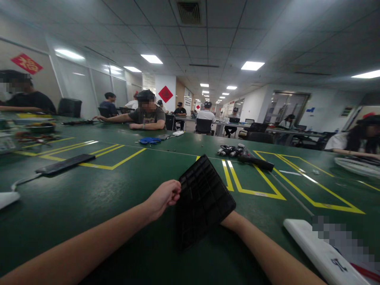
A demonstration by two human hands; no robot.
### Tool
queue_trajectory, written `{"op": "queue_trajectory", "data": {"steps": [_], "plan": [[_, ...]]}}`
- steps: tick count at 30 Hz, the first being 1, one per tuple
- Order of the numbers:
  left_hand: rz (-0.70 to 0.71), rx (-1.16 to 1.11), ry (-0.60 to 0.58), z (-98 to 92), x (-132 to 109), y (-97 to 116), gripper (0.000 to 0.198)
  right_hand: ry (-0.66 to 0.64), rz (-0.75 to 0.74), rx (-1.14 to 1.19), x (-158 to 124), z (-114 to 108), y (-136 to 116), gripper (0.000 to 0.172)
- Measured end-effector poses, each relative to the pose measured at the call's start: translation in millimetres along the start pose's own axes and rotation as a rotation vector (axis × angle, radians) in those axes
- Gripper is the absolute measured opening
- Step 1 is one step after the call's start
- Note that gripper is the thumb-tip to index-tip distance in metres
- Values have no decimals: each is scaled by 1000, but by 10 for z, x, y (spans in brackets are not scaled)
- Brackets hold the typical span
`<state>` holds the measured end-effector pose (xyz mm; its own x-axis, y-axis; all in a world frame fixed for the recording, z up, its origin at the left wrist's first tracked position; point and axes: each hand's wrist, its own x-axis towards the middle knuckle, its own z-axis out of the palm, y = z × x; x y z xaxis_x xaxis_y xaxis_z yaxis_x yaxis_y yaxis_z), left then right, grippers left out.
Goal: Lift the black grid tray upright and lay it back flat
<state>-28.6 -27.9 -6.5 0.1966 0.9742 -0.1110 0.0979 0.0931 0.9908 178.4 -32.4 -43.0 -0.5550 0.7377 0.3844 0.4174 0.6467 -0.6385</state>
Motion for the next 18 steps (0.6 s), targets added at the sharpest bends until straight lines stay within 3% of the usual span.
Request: {"op": "queue_trajectory", "data": {"steps": [5, 8, 13, 15, 18], "plan": [[175, 448, -119, -45, 3, -44, 52, 11, 15, 89, -1, -14, -1, 43], [320, 689, -110, -35, -30, -77, 52, 9, 35, 120, 3, -26, -45, 46], [520, 1013, 68, -49, -89, -7, 33, 19, -29, 13, 44, -39, -61, 47], [494, 1079, 155, -150, -55, 68, 30, 16, -50, -81, 69, -87, -12, 50], [336, 1171, 337, -479, 71, 198, 34, 134, 145, -233, 81, -257, 107, 67]]}}
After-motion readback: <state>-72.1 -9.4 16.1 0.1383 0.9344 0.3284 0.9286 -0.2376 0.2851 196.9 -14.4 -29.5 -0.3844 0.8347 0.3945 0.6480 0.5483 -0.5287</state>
